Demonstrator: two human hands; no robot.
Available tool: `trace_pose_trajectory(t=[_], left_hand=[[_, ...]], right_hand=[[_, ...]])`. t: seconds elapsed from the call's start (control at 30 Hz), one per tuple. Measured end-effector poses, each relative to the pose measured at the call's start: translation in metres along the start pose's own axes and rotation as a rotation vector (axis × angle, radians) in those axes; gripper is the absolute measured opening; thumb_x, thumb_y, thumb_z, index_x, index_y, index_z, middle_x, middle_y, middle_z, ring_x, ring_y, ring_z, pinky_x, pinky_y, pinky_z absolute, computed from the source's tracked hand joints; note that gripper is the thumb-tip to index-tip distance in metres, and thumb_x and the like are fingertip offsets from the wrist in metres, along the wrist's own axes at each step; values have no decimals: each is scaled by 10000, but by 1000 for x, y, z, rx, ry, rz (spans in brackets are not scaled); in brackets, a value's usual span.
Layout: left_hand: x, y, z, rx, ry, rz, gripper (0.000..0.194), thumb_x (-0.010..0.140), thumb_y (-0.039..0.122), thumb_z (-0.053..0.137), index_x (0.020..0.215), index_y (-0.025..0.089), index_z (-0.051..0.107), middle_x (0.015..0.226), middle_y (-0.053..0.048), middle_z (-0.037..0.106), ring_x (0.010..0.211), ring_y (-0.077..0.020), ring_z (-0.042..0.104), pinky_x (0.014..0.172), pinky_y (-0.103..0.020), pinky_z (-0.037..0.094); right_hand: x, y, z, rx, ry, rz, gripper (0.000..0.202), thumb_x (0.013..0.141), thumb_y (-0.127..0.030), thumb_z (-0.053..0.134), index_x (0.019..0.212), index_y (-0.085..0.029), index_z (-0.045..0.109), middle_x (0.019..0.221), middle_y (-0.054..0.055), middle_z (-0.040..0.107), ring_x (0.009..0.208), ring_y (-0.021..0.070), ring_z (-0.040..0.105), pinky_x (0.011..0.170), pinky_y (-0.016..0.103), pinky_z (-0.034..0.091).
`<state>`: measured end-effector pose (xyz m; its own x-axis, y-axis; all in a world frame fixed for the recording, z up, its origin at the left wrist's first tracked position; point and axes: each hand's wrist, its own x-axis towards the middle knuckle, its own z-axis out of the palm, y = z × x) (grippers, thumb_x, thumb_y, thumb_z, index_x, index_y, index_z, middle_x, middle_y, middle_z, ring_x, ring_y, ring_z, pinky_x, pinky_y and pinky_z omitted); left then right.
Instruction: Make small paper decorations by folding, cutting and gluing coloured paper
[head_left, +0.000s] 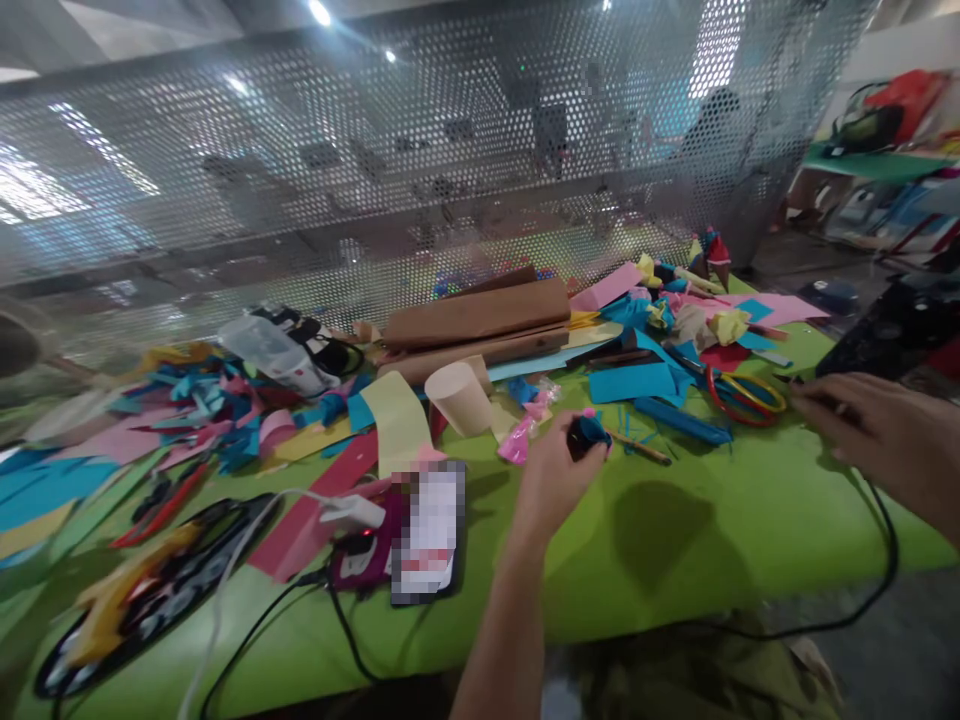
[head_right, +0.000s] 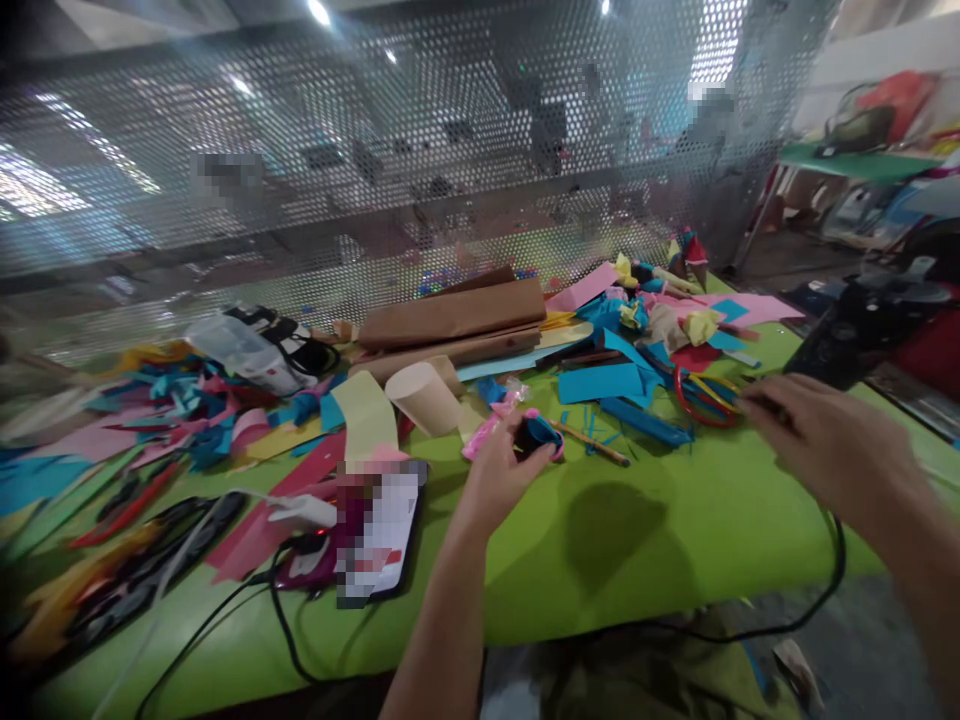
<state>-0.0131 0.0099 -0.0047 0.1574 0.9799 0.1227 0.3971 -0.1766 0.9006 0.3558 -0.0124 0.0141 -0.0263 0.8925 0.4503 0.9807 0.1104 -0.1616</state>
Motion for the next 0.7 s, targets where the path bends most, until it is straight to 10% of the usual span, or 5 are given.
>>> trace_pose_trajectory(t=[0.33, 0.7], left_hand=[[2, -1, 2, -25, 12, 7, 195, 867, 251, 638, 1053, 191, 632, 920, -31, 738, 870, -188, 694, 799, -304, 520], [2, 0, 3, 48, 46, 16, 201, 845, 247, 670, 1035, 191, 636, 952, -44, 739, 885, -199, 694, 802, -316, 515]], right_hand=[[9, -122, 53, 620, -309, -172, 149, 927, -362, 605, 976, -242, 678, 969, 49, 742, 809, 214, 684, 706, 318, 514], [2, -161, 88, 1025, -334, -1, 174, 901, -376, 659, 981, -227, 699, 902, 41, 763, 804, 206, 697, 687, 296, 536]])
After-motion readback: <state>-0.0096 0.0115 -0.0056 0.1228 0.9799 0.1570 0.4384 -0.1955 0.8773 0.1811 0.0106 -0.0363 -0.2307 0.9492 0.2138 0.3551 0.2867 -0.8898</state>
